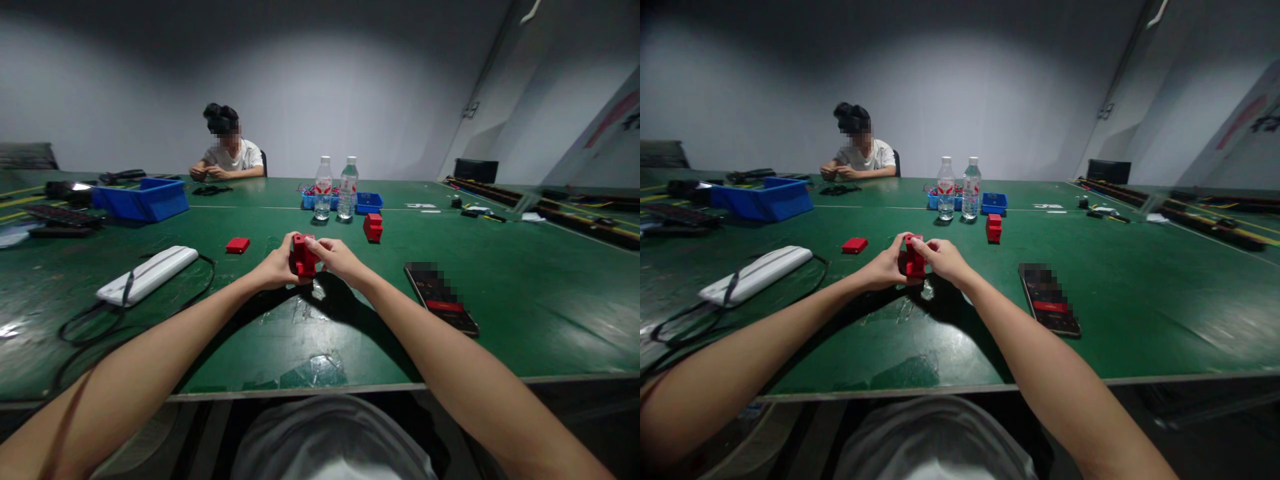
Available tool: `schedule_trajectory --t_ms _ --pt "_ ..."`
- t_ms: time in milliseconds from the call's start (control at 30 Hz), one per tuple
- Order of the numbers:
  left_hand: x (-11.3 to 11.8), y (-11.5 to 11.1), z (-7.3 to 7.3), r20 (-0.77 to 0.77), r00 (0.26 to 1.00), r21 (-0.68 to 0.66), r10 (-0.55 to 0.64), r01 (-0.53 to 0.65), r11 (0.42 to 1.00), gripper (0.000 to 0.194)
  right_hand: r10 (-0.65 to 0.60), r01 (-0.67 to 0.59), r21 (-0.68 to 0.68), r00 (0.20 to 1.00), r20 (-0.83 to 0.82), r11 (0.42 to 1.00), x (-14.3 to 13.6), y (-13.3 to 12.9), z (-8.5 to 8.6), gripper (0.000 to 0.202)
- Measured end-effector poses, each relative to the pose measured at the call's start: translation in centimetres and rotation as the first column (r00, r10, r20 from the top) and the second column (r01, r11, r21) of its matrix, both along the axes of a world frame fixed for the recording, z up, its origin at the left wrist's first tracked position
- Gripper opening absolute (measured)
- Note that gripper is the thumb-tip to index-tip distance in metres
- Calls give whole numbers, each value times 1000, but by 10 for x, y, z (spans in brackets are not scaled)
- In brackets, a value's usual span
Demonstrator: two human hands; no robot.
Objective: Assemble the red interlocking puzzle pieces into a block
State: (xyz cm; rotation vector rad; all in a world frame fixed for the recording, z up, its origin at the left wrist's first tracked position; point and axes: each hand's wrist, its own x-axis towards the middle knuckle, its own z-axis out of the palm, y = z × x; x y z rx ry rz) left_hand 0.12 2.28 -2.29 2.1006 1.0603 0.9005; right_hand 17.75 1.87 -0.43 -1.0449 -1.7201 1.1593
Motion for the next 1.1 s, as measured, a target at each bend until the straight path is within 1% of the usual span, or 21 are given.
schedule_trajectory --t_ms 133,267,333,367,400,433,467,533,567,633,767,900,933,1000,1067,1100 --pt "1 -2 2 9 1000 -40 0 1 999 91 -26 26 -19 1000 2 999 0 1 -3 58" --pt "1 -4 3 24 1000 -74 -6 8 997 92 -116 108 106 990 74 988 -1 3 -6 58" --pt "1 -4 3 34 999 -83 -5 8 997 93 -148 139 116 986 71 984 -1 3 -5 54" --pt "1 -3 3 41 999 -88 -10 14 996 93 -149 144 88 987 52 986 -2 2 -4 53" --pt "0 -3 2 49 999 -93 -17 22 995 93 -129 128 39 991 23 991 -2 1 -3 52" --pt "0 -2 2 54 998 -98 -24 30 995 94 -86 86 -25 996 -14 996 -1 -1 -1 53" --pt "0 -1 1 55 998 -100 -30 36 994 94 -24 18 -97 998 -59 995 0 -2 0 53" --pt "0 0 0 58 997 -104 -47 53 993 95 110 -140 -212 983 -145 967 2 -4 2 51" --pt "0 0 -1 68 996 -111 -62 69 991 96 156 -197 -244 972 -176 950 4 -4 2 51" --pt "0 1 -1 110 989 -139 -100 115 984 98 215 -268 -268 954 -210 926 8 -3 0 54" --pt "-3 3 3 190 971 -212 -147 187 959 105 341 -395 -198 905 -255 897 11 0 -6 66" --pt "-7 5 7 230 957 -292 -176 240 926 104 344 -381 -158 914 -216 911 8 5 -15 67" --pt "-8 6 7 245 957 -309 -155 229 923 103 347 -376 -139 918 -191 916 7 6 -18 68" --pt "-6 6 5 269 962 -340 -44 138 930 99 356 -366 -76 927 -120 928 6 8 -21 68" --pt "-3 6 3 279 957 -373 82 29 927 94 339 -338 31 941 -13 940 5 8 -24 68" --pt "-2 6 3 282 953 -385 115 3 923 92 315 -318 101 948 51 943 5 8 -25 68"
